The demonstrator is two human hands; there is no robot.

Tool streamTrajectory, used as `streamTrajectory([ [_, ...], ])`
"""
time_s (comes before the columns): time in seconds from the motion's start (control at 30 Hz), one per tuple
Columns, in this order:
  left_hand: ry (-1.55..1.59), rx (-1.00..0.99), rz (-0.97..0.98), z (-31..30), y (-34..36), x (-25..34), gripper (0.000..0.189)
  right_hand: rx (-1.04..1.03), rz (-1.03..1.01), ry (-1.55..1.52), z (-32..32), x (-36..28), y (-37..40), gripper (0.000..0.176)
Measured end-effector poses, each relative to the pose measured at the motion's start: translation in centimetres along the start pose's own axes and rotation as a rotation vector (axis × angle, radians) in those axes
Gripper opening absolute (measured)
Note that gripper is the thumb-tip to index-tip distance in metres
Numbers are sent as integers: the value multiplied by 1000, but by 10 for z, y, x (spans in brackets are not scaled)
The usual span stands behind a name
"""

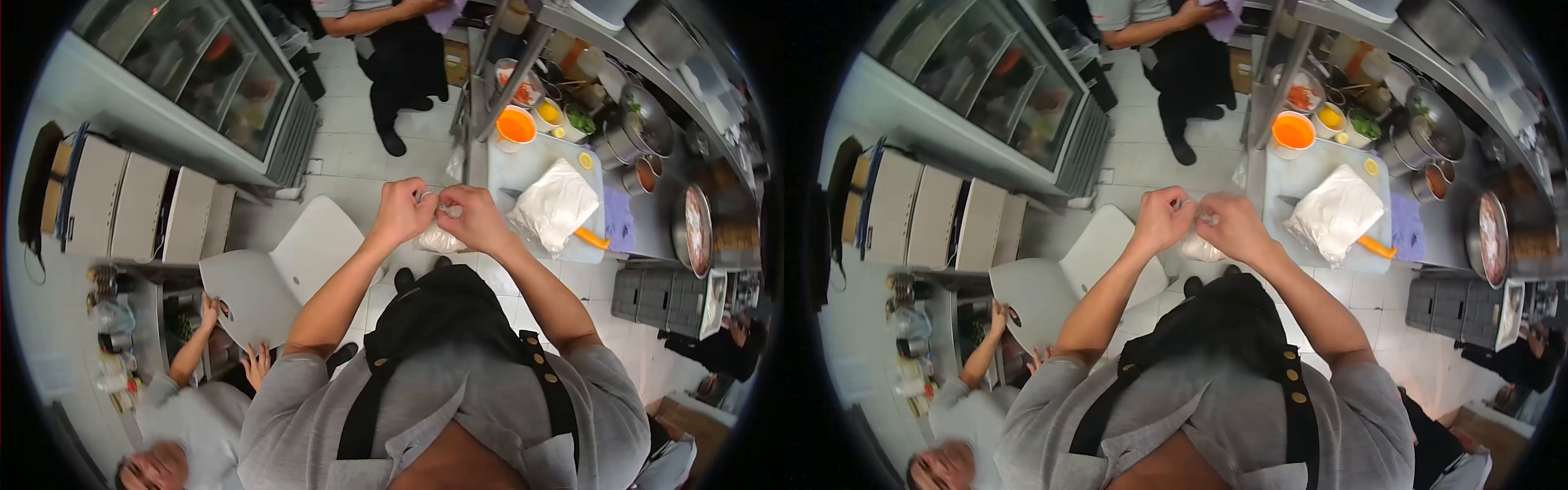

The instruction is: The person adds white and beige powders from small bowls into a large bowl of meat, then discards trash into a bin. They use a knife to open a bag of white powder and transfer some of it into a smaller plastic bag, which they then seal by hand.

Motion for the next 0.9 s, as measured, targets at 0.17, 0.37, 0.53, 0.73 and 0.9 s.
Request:
streamTrajectory([
  [0.17, 466, -202, -269, 50, -22, -38, 13, -56, 2, 205, -13, 17, -3, 17],
  [0.37, 604, -515, -340, 78, -56, -27, 8, 4, -9, 261, -27, 39, -7, 19],
  [0.53, 180, -567, -108, 93, -79, 5, 11, 108, -75, 326, -40, 63, -4, 16],
  [0.73, -371, -140, 672, 82, -79, 89, 12, 84, -123, 350, -47, 80, -8, 18],
  [0.9, -323, -838, 289, 103, -93, 42, 16, 35, -90, 383, -38, 78, -10, 20],
])
Point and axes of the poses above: each hand's wrist, its own y-axis away from the middle knuckle, its own z-axis out of the palm, x = y × z, the point moved 7 cm from there along -y, towards the middle knuckle, and after that the axes turned 9 degrees about z, right-handed, at the moved point
